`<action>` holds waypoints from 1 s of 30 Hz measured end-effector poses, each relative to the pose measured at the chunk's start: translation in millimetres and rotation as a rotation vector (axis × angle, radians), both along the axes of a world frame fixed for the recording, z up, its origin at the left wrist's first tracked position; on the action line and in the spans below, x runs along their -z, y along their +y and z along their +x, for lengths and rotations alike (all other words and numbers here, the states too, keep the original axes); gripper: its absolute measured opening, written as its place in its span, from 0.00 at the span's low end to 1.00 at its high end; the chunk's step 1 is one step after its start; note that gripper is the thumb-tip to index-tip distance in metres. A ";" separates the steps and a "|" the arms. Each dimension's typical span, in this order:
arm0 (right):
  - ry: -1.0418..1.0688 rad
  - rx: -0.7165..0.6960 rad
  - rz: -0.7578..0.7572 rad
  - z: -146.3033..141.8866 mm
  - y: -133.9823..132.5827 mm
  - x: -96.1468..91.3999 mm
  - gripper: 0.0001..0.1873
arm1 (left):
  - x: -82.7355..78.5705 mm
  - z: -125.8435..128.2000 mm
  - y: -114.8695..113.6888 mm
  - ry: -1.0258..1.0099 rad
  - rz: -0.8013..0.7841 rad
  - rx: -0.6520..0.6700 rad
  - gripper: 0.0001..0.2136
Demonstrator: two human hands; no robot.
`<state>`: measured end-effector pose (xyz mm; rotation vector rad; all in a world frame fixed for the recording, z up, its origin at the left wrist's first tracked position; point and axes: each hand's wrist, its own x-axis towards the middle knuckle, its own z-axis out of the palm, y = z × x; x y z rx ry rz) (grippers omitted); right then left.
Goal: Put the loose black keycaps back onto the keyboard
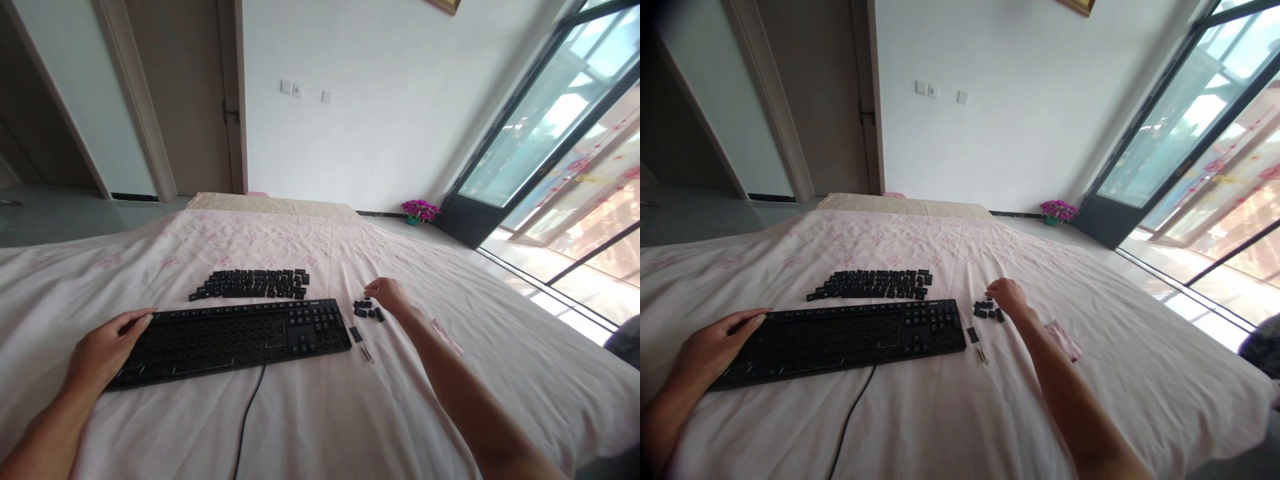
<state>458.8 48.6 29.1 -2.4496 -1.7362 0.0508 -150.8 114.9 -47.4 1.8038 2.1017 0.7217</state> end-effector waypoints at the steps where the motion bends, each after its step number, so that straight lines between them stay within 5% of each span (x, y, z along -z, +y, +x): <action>1: -0.008 -0.002 -0.015 0.9 1.9 2.0 0.12 | 0.5 -0.2 0.1 -0.004 -0.014 -0.006 0.22; 21: -0.126 -0.172 -0.153 9.8 -0.4 4.7 0.11 | -8.9 8.6 -7.3 0.010 0.008 -0.048 0.21; 25: -0.047 -0.218 -0.030 -15.5 -15.3 -2.3 0.14 | -10.1 9.5 -7.5 0.005 0.023 -0.036 0.20; 30: 0.088 -0.474 0.110 -77.3 -48.7 -5.4 0.13 | -9.5 9.1 -7.2 -0.009 0.020 -0.042 0.20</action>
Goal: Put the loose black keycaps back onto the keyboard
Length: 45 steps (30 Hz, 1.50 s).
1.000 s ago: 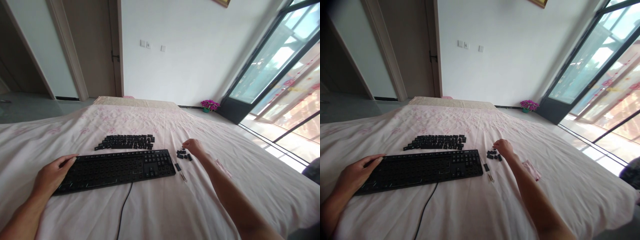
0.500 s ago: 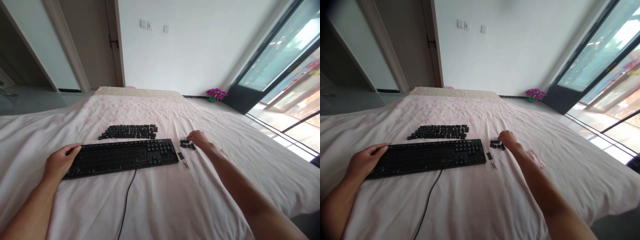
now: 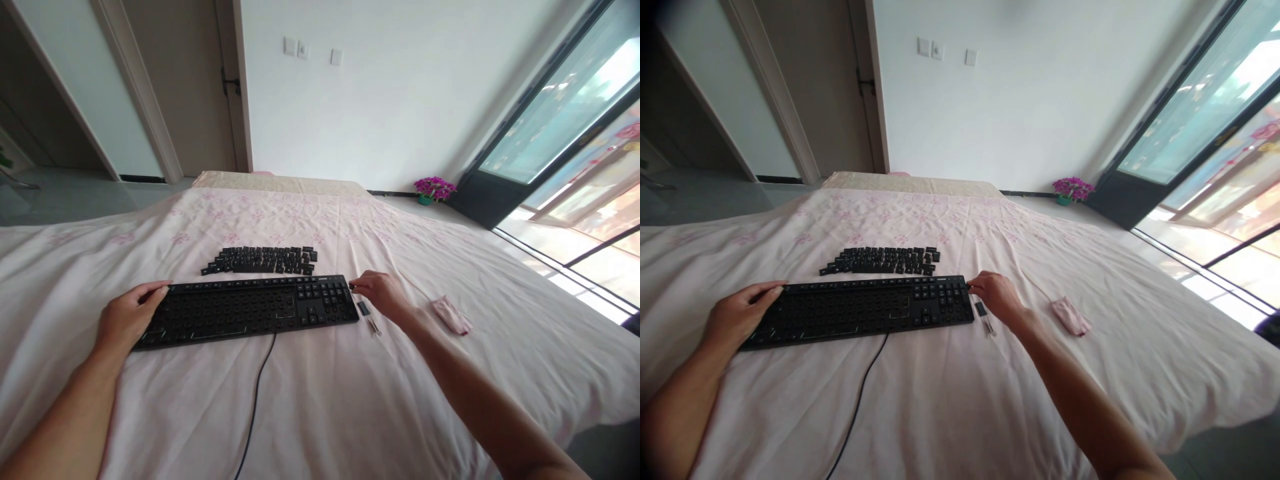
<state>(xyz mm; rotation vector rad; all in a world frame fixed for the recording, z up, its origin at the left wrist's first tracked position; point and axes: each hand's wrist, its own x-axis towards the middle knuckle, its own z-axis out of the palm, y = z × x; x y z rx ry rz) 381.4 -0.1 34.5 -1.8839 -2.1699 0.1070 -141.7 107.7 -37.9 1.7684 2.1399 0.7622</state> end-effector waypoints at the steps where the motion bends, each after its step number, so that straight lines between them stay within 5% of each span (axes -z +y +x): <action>1: -0.009 -0.030 0.004 -11.0 -5.8 -0.5 0.13 | 0.6 -0.3 0.1 0.000 0.003 0.000 0.20; 6: -0.156 -0.053 -0.014 -40.9 -19.3 -3.9 0.12 | 3.8 -2.4 0.2 -0.007 0.013 0.011 0.20; 22: -0.433 -0.130 -0.013 -54.0 -23.1 1.9 0.09 | 0.0 0.0 -1.3 0.008 0.024 0.010 0.21; 35: -0.507 -0.069 0.009 -62.9 -30.2 8.3 0.10 | -0.8 -0.3 -1.1 -0.008 0.009 0.027 0.21; 45: -0.351 -0.011 0.003 -54.7 -23.6 7.2 0.11 | -2.2 0.8 -2.8 -0.005 -0.004 0.013 0.21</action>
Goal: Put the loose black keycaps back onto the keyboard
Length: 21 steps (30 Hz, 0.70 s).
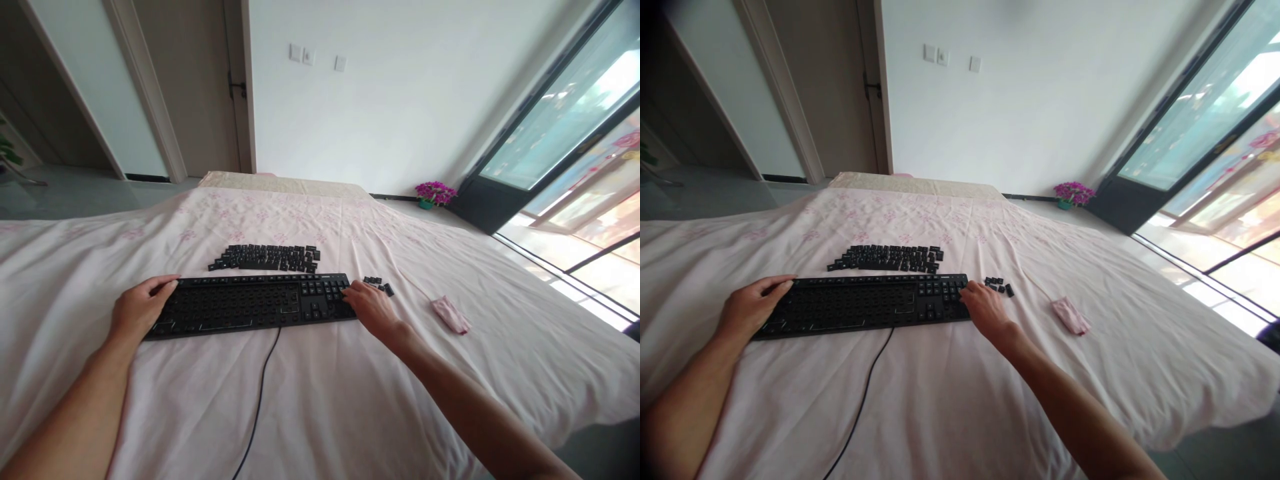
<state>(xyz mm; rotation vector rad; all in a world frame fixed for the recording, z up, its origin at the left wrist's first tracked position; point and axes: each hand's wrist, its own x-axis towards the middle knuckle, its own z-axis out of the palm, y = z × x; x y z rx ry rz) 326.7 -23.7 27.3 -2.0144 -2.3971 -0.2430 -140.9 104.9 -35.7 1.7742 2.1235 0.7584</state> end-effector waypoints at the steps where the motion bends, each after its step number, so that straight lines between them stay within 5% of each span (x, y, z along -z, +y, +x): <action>1: -0.011 -0.001 0.007 0.2 0.1 -0.2 0.11 | 0.1 0.0 -0.1 -0.004 0.002 0.004 0.21; 21: -0.162 -0.168 -0.044 0.1 2.9 -8.3 0.10 | 1.1 -0.8 1.2 -0.005 0.006 0.020 0.21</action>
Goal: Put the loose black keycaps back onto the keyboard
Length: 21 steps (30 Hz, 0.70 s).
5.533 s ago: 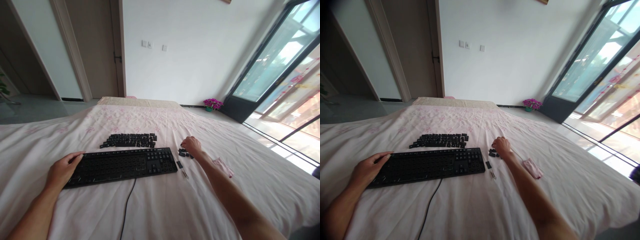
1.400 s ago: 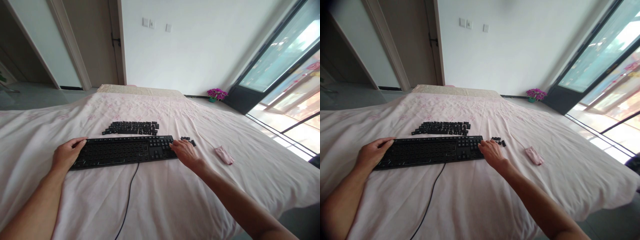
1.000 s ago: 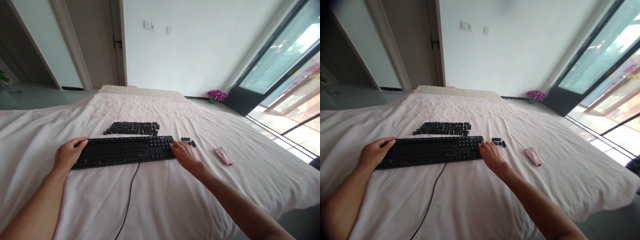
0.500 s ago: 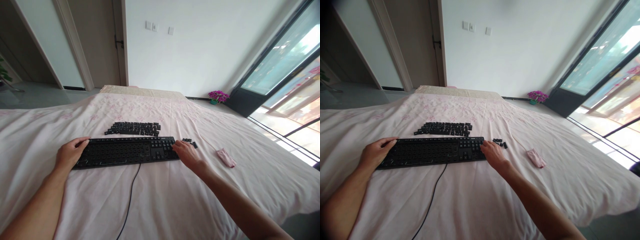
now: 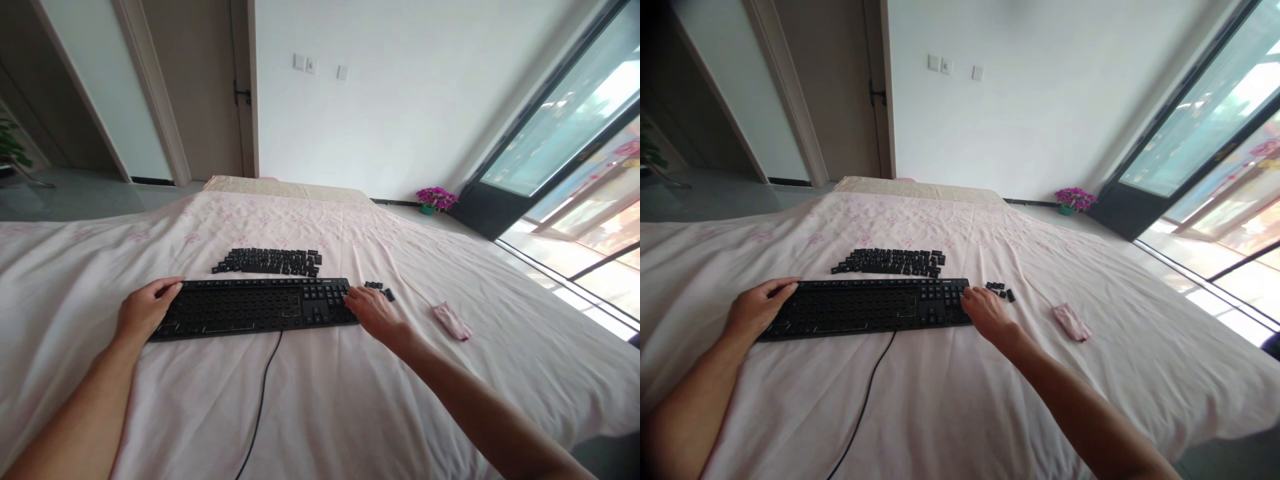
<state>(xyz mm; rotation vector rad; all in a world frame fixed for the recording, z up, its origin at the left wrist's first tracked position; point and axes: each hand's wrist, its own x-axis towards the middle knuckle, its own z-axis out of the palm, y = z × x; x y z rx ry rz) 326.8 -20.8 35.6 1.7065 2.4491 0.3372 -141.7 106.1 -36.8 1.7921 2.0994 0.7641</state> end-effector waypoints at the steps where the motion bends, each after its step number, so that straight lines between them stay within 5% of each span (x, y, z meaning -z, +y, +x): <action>1: -0.009 -0.004 -0.002 -0.5 0.3 -0.7 0.10 | -0.4 0.3 -0.1 -0.001 0.000 0.000 0.21; 16: -0.118 0.039 0.053 -25.7 -24.7 12.7 0.16 | -0.3 -0.1 0.9 -0.015 -0.003 0.004 0.21; 21: 0.125 0.131 -0.002 4.6 -8.8 -1.8 0.17 | -0.1 -0.9 1.7 -0.017 -0.037 0.001 0.22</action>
